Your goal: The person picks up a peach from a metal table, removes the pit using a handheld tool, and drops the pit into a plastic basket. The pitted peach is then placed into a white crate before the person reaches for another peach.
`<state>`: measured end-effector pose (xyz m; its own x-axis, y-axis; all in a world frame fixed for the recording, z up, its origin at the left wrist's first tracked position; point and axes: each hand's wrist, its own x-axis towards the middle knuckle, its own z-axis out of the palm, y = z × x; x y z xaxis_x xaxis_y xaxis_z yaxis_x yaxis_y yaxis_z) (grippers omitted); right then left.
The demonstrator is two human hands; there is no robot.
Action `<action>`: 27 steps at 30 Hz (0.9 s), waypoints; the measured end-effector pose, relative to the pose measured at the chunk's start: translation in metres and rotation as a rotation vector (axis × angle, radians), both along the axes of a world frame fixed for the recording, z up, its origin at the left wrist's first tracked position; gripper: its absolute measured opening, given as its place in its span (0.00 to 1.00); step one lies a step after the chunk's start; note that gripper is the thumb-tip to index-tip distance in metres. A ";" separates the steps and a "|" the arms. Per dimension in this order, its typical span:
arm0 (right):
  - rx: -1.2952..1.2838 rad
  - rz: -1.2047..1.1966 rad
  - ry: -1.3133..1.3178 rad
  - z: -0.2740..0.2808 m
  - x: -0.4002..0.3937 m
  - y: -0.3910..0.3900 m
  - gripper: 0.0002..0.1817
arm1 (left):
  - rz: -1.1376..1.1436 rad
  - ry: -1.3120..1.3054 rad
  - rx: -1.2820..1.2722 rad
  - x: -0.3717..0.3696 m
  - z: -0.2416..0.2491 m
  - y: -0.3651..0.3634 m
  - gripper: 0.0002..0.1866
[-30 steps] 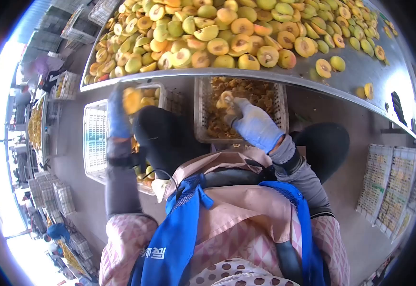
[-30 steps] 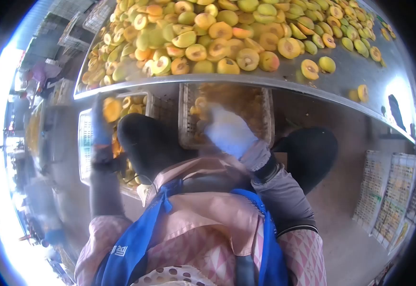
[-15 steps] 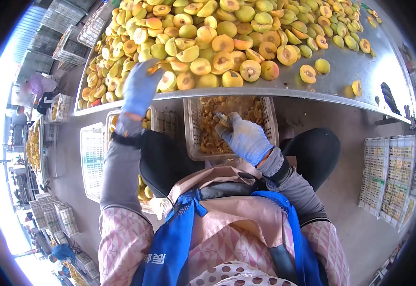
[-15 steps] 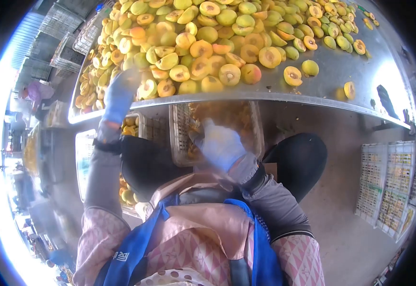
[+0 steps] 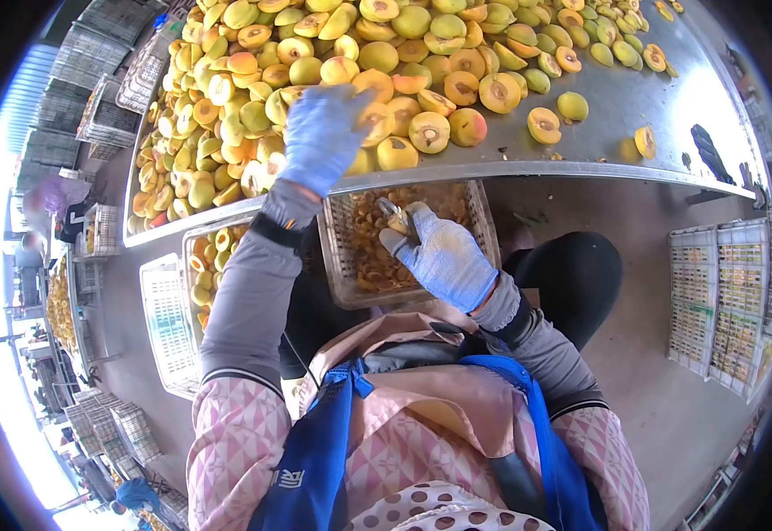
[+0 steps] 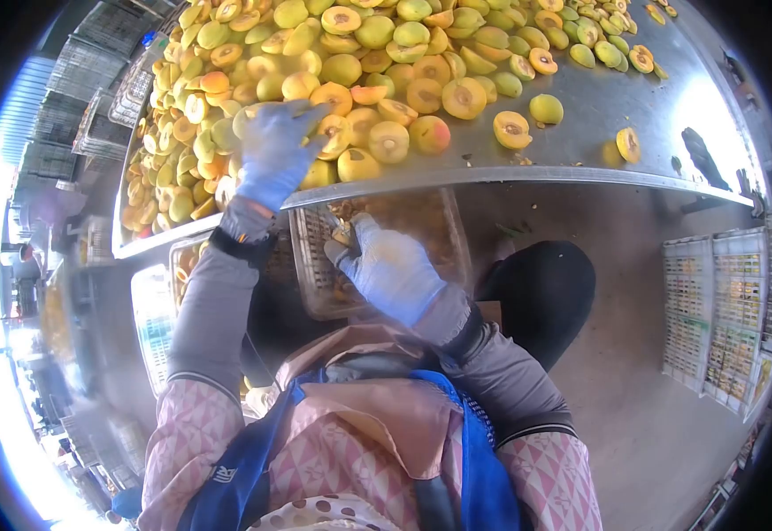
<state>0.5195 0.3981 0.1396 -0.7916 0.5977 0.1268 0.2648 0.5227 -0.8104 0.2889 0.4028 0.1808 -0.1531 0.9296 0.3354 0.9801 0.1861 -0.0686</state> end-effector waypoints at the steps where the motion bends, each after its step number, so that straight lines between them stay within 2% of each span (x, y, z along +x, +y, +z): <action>1: -0.007 -0.003 -0.011 0.003 0.000 0.002 0.22 | -0.061 -0.005 -0.017 0.003 -0.005 0.010 0.25; 2: -0.016 -0.010 -0.025 0.006 0.002 0.004 0.21 | -0.024 -0.096 -0.100 0.006 -0.009 0.018 0.27; 5: -0.080 -0.086 0.080 0.013 0.006 0.008 0.20 | -0.030 -0.117 -0.185 0.018 -0.010 0.026 0.26; 8: -0.237 -0.135 0.123 0.023 0.005 0.015 0.19 | 0.023 -0.326 -0.068 0.020 -0.020 0.021 0.23; 11: -0.267 -0.243 0.325 0.012 -0.001 0.022 0.18 | -0.029 -1.011 0.124 0.033 -0.019 0.003 0.24; 12: -0.238 -0.267 0.275 0.012 -0.001 0.025 0.18 | 0.030 -1.198 0.136 0.047 -0.012 -0.007 0.23; 15: -0.146 -0.253 0.304 0.007 -0.006 0.022 0.19 | 0.156 -1.366 0.131 0.079 0.008 -0.028 0.20; 16: -0.091 -0.227 0.275 0.007 -0.009 0.018 0.20 | 0.207 -1.622 -0.029 0.079 0.024 -0.041 0.20; 19: -0.042 -0.108 0.248 0.016 -0.007 0.003 0.19 | 0.029 -2.122 0.263 0.079 -0.020 -0.053 0.27; 20: -0.091 -0.131 0.275 0.015 -0.008 0.000 0.21 | 0.012 -2.270 0.253 0.080 -0.021 -0.057 0.31; 23: -0.185 -0.047 0.218 0.023 -0.006 -0.008 0.21 | -0.017 -2.407 0.192 0.086 -0.024 -0.067 0.29; 24: -0.224 -0.066 0.248 0.024 -0.005 -0.009 0.21 | 0.030 -2.368 0.321 0.092 -0.022 -0.072 0.25; 26: -0.297 -0.106 0.313 0.025 -0.005 -0.005 0.21 | 0.019 -2.236 0.465 0.089 -0.025 -0.075 0.24; 27: -0.249 -0.150 0.338 0.025 -0.006 -0.004 0.19 | 0.014 -2.170 0.529 0.088 -0.026 -0.076 0.24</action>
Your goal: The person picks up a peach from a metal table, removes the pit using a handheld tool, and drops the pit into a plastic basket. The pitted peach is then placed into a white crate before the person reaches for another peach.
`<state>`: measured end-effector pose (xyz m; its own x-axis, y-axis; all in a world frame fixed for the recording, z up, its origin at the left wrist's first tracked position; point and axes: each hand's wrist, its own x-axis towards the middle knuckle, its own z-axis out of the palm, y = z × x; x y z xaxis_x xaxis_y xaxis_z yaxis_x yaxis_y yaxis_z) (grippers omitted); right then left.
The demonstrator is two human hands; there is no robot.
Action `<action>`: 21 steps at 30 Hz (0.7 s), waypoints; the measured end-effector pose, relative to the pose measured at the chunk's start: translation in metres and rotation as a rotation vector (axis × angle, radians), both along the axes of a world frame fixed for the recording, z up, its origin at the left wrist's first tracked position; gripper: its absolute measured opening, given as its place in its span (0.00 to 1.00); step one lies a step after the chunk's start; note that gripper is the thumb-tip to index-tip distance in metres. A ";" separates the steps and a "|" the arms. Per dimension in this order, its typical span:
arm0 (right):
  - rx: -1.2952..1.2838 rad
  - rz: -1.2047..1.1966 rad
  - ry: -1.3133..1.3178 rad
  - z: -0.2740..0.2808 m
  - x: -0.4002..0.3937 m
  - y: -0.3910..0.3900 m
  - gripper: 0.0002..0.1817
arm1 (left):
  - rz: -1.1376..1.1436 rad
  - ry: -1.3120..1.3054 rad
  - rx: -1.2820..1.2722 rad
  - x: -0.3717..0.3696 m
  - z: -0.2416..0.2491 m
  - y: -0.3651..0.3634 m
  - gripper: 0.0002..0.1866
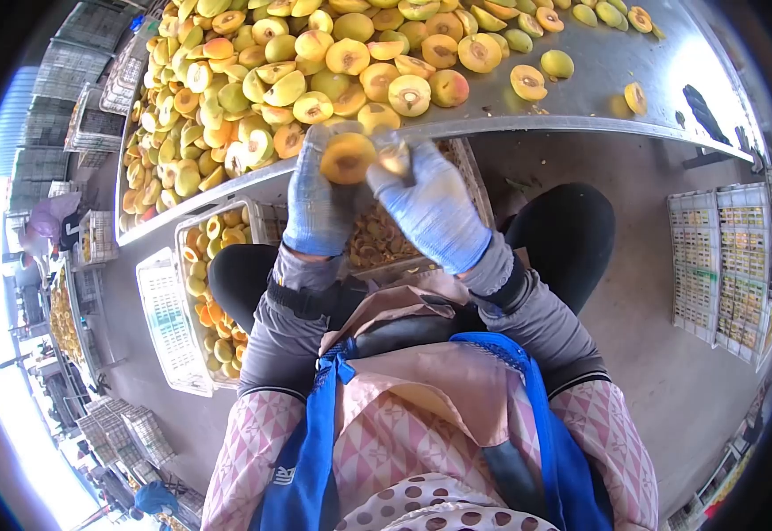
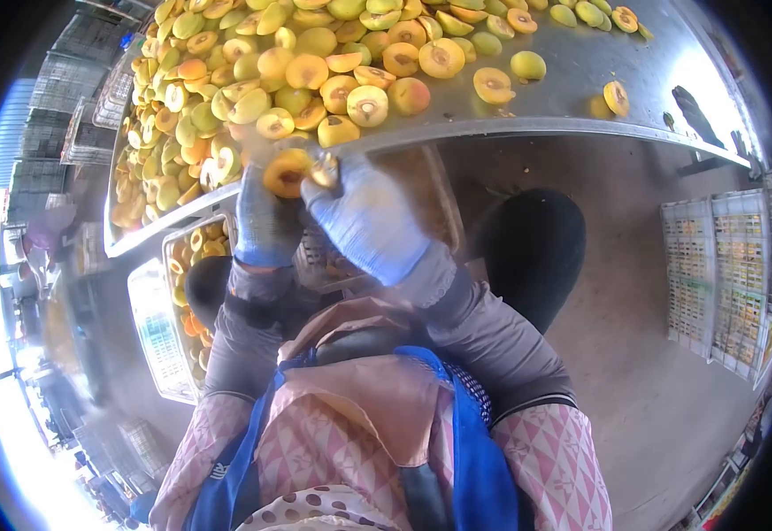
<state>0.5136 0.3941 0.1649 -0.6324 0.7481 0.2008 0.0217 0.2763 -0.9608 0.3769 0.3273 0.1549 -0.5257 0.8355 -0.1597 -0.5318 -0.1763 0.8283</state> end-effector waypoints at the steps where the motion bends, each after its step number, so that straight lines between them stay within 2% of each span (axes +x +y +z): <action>1: 0.040 -0.056 0.014 0.000 -0.001 0.002 0.18 | -0.002 0.031 0.017 0.004 0.006 -0.006 0.20; 2: 0.078 -0.114 0.026 -0.001 -0.001 0.005 0.17 | -0.020 0.135 0.011 0.005 0.009 -0.009 0.19; 3: 0.220 -0.085 -0.023 -0.009 -0.002 0.006 0.17 | -0.041 0.239 0.005 0.007 0.011 -0.011 0.18; 4: 0.362 -0.064 -0.063 -0.012 -0.003 0.007 0.18 | -0.071 0.202 0.038 0.011 0.015 -0.012 0.17; 5: 0.363 -0.079 -0.074 -0.014 -0.004 0.003 0.21 | -0.103 0.164 0.069 0.014 0.019 -0.013 0.16; 7: 0.325 -0.113 -0.082 -0.012 -0.007 -0.004 0.25 | -0.001 0.098 0.047 0.021 0.015 -0.014 0.17; 10: 0.358 -0.073 -0.126 -0.010 -0.005 -0.006 0.24 | 0.082 0.057 0.016 0.022 0.010 -0.016 0.18; 13: 0.363 0.149 -0.200 0.000 0.000 -0.011 0.21 | 0.128 0.046 -0.019 0.020 0.005 -0.020 0.20; 14: 0.314 0.141 -0.182 0.000 0.003 -0.016 0.20 | 0.143 0.042 -0.027 0.019 0.004 -0.020 0.21; 17: 0.146 0.123 -0.065 0.005 0.007 -0.025 0.18 | 0.192 0.126 0.016 0.014 0.010 -0.018 0.22; 21: 0.245 0.023 -0.222 -0.006 0.000 -0.026 0.18 | 0.227 0.325 0.030 0.016 0.010 -0.018 0.20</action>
